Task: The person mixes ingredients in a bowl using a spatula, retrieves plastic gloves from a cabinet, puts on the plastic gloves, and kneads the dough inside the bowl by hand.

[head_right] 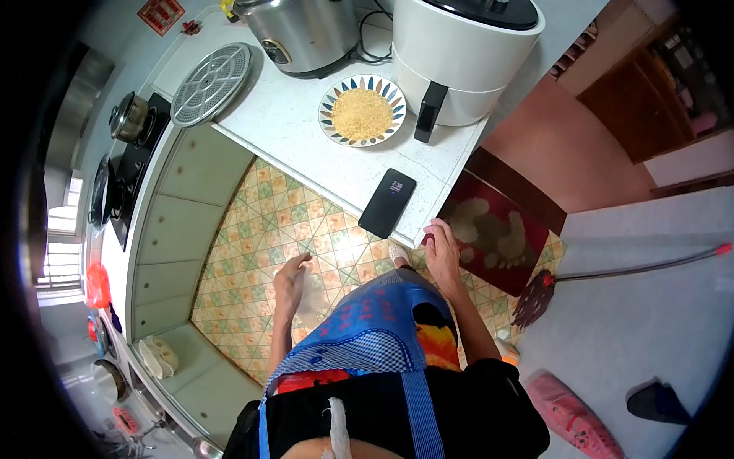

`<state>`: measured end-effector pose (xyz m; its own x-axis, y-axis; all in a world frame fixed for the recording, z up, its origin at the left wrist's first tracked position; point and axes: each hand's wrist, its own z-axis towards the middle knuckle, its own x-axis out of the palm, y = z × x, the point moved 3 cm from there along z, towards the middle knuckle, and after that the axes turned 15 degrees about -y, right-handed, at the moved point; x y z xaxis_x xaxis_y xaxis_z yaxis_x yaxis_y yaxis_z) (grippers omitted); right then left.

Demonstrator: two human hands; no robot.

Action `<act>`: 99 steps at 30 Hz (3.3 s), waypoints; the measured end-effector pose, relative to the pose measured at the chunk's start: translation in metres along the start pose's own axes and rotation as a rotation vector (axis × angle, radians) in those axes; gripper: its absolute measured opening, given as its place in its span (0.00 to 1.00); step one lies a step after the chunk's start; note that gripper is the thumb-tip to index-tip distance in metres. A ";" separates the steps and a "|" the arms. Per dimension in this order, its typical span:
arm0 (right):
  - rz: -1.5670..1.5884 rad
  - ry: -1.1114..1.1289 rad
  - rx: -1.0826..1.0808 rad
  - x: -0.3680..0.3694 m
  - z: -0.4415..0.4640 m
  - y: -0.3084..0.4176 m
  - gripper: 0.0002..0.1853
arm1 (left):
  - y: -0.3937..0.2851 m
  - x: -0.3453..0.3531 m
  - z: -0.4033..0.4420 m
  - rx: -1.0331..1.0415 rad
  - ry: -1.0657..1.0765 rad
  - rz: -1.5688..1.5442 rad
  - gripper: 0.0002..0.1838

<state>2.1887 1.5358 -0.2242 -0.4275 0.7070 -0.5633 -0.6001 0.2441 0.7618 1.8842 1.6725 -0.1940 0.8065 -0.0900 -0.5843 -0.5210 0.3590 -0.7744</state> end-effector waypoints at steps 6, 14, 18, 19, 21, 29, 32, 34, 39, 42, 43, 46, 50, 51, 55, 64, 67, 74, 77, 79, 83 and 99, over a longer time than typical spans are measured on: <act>0.053 0.007 0.046 0.000 0.008 -0.019 0.11 | -0.036 0.072 0.055 0.166 0.056 0.260 0.05; 0.105 0.072 0.077 -0.008 0.028 -0.031 0.11 | -0.071 0.134 0.067 0.279 -0.034 0.342 0.12; 0.117 0.143 0.093 -0.008 0.036 -0.036 0.12 | -0.096 0.149 0.064 0.421 -0.033 0.532 0.20; 0.120 0.150 0.094 -0.008 0.038 -0.036 0.12 | -0.091 0.156 0.062 0.381 0.033 0.533 0.20; 0.025 0.153 0.004 -0.012 0.044 -0.029 0.13 | -0.088 0.162 0.061 0.235 0.209 0.521 0.22; 0.095 0.226 0.015 -0.005 0.052 -0.041 0.16 | -0.104 0.188 0.059 0.168 0.083 0.638 0.44; 0.116 0.245 0.016 -0.004 0.054 -0.044 0.16 | -0.101 0.194 0.060 0.146 0.067 0.637 0.43; 0.123 0.253 0.012 -0.004 0.056 -0.045 0.17 | -0.102 0.200 0.061 0.123 0.057 0.637 0.42; 0.150 0.271 0.022 -0.004 0.058 -0.047 0.18 | -0.101 0.208 0.064 0.097 0.045 0.657 0.39; 0.158 0.270 0.009 -0.003 0.058 -0.049 0.19 | -0.101 0.210 0.063 0.094 0.028 0.660 0.37; 0.158 0.272 0.009 -0.004 0.059 -0.049 0.19 | -0.101 0.211 0.063 0.090 0.026 0.659 0.36; 0.148 0.303 0.030 -0.004 0.060 -0.050 0.19 | -0.101 0.212 0.062 0.086 0.019 0.665 0.34; 0.145 0.300 0.038 -0.003 0.058 -0.051 0.20 | -0.102 0.213 0.062 0.064 0.018 0.661 0.35; 0.151 0.292 0.033 -0.003 0.058 -0.051 0.20 | -0.102 0.214 0.061 0.061 0.015 0.660 0.35; 0.133 0.312 0.025 -0.002 0.057 -0.052 0.20 | -0.102 0.214 0.060 0.037 0.022 0.655 0.36; 0.147 0.257 0.061 0.000 0.053 -0.052 0.20 | -0.113 0.131 0.044 0.004 -0.056 0.599 0.34; 0.115 0.231 0.051 0.000 0.054 -0.048 0.19 | -0.093 0.092 0.024 -0.021 -0.092 0.596 0.31; 0.025 0.153 0.070 0.007 0.048 -0.040 0.19 | -0.036 0.048 -0.022 -0.347 0.048 0.585 0.29; -0.026 0.103 0.067 0.011 0.043 -0.038 0.19 | -0.021 0.040 -0.032 -0.380 0.115 0.541 0.28; -0.052 0.074 0.065 0.013 0.040 -0.036 0.19 | -0.014 0.035 -0.033 -0.373 0.139 0.536 0.27; -0.072 0.028 0.059 0.015 0.038 -0.029 0.18 | -0.007 0.025 -0.032 -0.362 0.179 0.522 0.25; -0.092 0.037 0.070 0.015 0.037 -0.032 0.19 | -0.012 0.025 -0.028 -0.292 0.151 0.488 0.22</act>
<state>2.2267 1.5627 -0.2455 -0.3981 0.6549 -0.6424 -0.5899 0.3536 0.7260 1.9028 1.6399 -0.2063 0.4165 -0.1179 -0.9015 -0.8946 0.1234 -0.4294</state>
